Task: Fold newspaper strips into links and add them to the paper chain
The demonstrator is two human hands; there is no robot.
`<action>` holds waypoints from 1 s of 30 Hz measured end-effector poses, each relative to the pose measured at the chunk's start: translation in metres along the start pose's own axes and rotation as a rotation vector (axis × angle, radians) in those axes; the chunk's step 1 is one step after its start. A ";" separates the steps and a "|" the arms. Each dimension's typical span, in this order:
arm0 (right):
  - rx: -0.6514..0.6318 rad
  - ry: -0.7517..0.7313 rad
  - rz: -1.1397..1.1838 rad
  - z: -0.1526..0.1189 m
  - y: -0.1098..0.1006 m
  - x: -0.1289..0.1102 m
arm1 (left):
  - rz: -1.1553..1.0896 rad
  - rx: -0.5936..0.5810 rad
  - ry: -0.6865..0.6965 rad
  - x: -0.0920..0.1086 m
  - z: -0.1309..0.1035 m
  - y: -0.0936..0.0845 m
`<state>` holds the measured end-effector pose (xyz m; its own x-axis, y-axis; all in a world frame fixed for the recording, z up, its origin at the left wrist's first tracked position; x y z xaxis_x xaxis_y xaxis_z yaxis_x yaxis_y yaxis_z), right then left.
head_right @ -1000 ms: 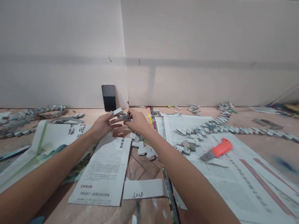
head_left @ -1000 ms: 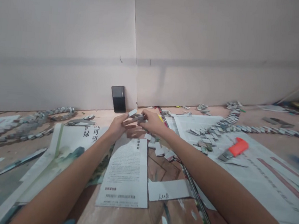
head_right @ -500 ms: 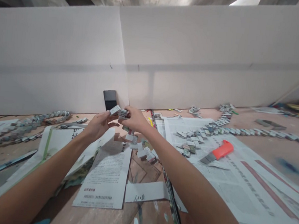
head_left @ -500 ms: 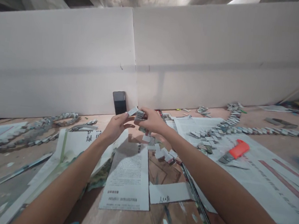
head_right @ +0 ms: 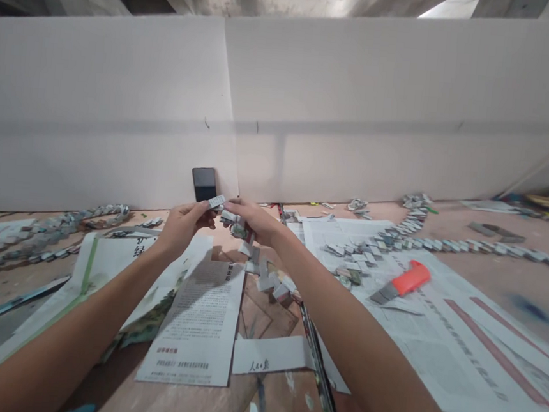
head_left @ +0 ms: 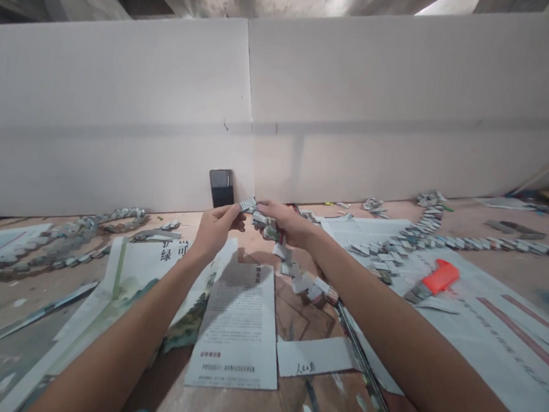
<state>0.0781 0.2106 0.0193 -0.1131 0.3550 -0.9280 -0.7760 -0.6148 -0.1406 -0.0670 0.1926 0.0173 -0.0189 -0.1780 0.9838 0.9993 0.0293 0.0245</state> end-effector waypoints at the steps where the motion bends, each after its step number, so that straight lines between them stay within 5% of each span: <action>1: 0.037 -0.029 -0.066 0.000 -0.003 -0.002 | 0.045 0.012 0.012 0.002 -0.001 0.000; 7: 0.071 -0.312 -0.572 0.001 0.005 -0.025 | 0.134 -0.002 -0.036 0.012 -0.004 0.003; 15: 0.036 -0.380 -0.961 -0.003 0.011 -0.032 | 0.162 -0.031 -0.036 0.021 -0.010 0.006; 20: 0.168 -0.332 -0.643 0.002 0.005 -0.024 | 0.068 -0.094 0.029 0.023 -0.011 0.008; 25: 0.213 -0.183 -0.217 0.008 0.013 -0.008 | 0.244 -0.037 0.112 0.023 -0.011 0.011; 30: 0.268 -0.171 -0.183 0.008 0.014 -0.007 | 0.235 0.043 0.133 0.019 -0.007 0.009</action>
<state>0.0633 0.2052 0.0266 -0.0417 0.5691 -0.8212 -0.9257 -0.3313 -0.1826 -0.0580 0.1823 0.0351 0.2210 -0.2886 0.9316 0.9733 0.1262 -0.1918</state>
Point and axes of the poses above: each hand's wrist, its own z-axis towards the middle knuckle, its own y-axis out of the palm, x = y × z, the point moved 6 cm from there along z, towards the middle knuckle, and after that the axes turned 12 degrees about -y, right-handed, at the moved point
